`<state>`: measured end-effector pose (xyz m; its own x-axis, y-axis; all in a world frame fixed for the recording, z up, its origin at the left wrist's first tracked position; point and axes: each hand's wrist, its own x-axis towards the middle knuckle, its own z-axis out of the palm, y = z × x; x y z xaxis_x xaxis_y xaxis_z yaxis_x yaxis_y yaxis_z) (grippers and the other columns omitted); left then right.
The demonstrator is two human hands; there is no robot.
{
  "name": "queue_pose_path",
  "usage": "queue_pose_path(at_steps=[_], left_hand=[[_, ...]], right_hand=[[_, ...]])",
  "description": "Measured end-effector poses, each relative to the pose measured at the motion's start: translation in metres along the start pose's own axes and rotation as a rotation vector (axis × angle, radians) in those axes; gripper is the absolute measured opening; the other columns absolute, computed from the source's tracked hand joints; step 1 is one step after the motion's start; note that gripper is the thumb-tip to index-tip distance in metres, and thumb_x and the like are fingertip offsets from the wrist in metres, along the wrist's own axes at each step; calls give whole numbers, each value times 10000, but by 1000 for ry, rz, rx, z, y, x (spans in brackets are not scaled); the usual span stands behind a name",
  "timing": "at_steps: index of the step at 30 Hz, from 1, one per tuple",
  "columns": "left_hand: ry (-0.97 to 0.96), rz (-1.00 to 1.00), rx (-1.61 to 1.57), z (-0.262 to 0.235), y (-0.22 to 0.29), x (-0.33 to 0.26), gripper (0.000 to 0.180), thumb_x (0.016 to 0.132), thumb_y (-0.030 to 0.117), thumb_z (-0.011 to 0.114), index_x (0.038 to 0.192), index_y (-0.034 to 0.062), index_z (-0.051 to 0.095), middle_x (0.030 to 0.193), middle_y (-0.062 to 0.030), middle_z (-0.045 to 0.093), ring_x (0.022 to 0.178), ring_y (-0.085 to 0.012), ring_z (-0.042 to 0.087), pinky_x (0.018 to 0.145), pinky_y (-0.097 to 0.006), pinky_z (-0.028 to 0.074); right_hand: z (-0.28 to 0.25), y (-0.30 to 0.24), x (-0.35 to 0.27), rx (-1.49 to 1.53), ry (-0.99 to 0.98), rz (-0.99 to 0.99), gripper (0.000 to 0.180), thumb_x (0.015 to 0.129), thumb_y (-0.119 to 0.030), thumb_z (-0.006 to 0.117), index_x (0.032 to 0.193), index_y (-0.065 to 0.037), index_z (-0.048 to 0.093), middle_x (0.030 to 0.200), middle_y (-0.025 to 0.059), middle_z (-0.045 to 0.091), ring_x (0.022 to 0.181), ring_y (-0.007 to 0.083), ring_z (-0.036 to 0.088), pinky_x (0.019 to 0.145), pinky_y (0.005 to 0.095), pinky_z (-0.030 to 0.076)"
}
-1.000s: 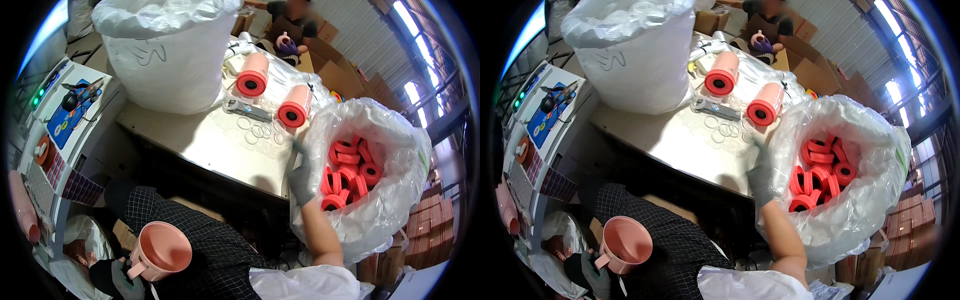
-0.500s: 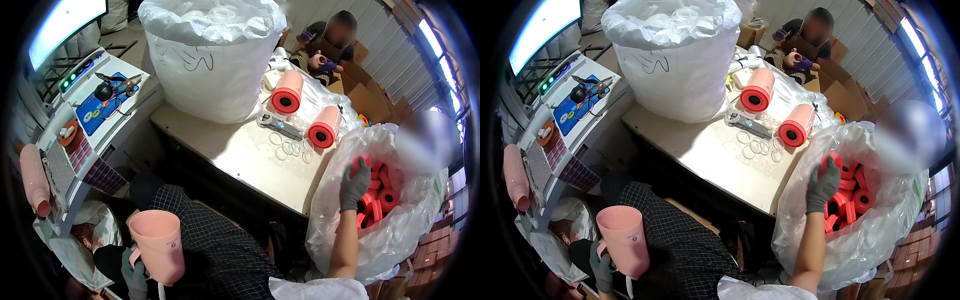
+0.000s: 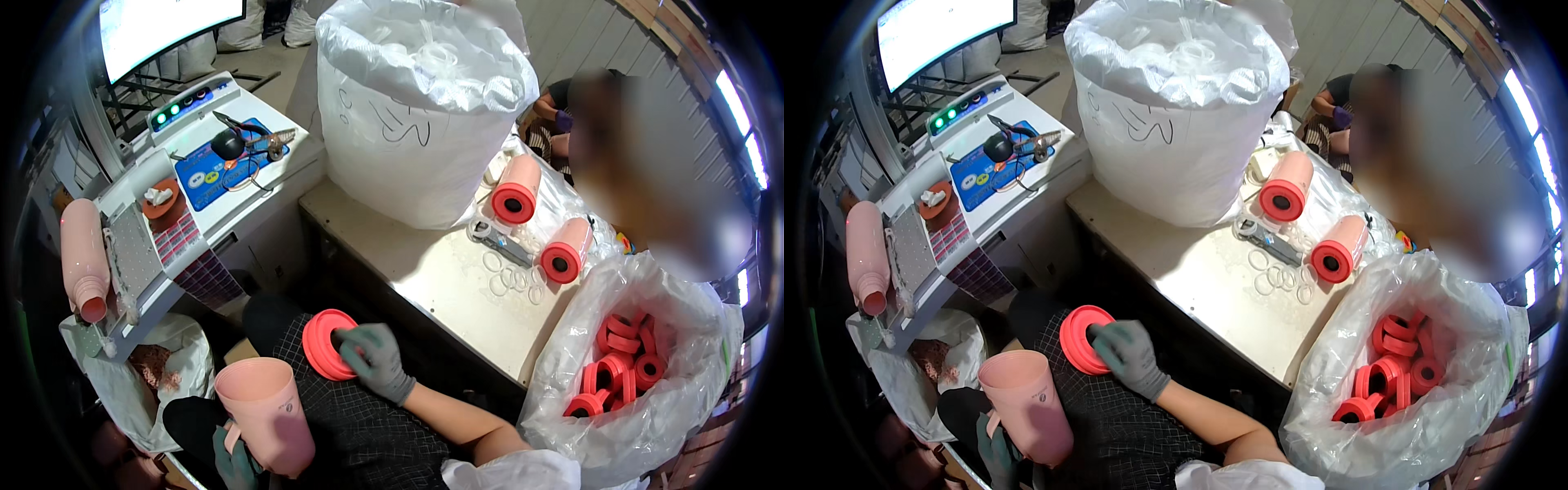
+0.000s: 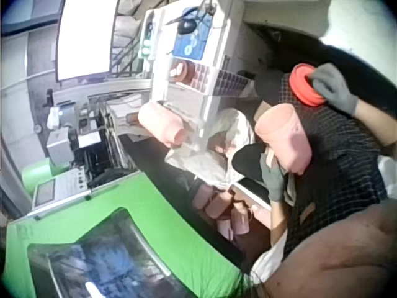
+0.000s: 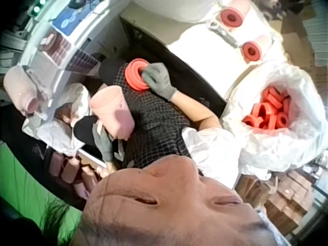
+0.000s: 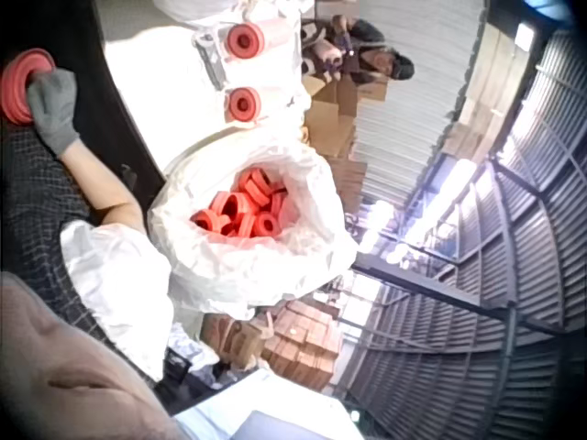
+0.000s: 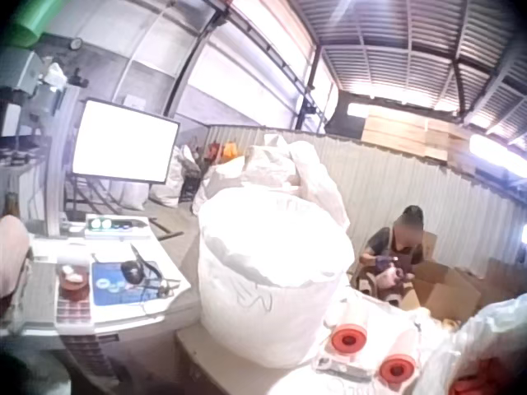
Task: The person assembles pink mugs by attaching red circular bases and applying labels. They pick up a mug, insert a red base into the bottom, wipe the surface, and apply a label from a roll on the workstation.
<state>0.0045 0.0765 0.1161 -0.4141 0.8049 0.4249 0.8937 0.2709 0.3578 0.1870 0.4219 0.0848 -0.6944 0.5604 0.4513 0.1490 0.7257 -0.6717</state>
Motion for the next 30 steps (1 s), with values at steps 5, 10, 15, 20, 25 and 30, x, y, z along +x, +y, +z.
queue_pose_path(at_steps=[5,10,15,20,25,30], left_hand=[[161,-592,-804,6,52,28,249,973,105,635,1184,-17,681,1177,-197,670,1072,-365,658,956,-410,519],[-60,-524,-674,-5,49,31,308,989,186,678,1235,4,709,1246,-219,712,1166,-350,700,1013,-412,532],[-48,-532,-711,-7,53,23,359,993,188,683,1303,9,673,1265,-227,709,1148,-367,718,980,-414,555],[63,-417,-724,6,33,9,425,1024,277,671,1348,14,594,1300,-234,686,1096,-397,727,930,-432,586],[86,-393,-686,15,37,-5,443,1002,266,682,1342,5,572,1320,-242,668,1044,-389,739,889,-439,601],[-34,-513,-506,2,89,2,535,945,308,732,1331,-25,571,1403,-312,592,962,-407,746,834,-446,613]], right_hand=[[12,-27,-2,-22,35,-20,522,835,-263,830,1266,-13,677,1066,169,664,969,364,633,913,472,511],[-25,-22,60,604,-43,415,390,879,-227,770,1167,20,677,1002,123,635,913,233,625,799,352,518],[-13,-91,75,360,-386,-286,574,755,-201,828,1293,-26,733,998,108,627,879,254,609,798,370,508],[1,-88,60,329,-469,-364,566,810,-371,862,1235,-14,752,947,91,647,860,258,608,787,390,507],[2,-89,52,323,-491,-335,582,865,-409,821,1248,20,733,925,86,608,835,245,586,766,363,494],[-3,-104,55,223,-562,-133,500,923,-263,753,1297,61,686,926,114,583,821,248,570,770,352,486]])
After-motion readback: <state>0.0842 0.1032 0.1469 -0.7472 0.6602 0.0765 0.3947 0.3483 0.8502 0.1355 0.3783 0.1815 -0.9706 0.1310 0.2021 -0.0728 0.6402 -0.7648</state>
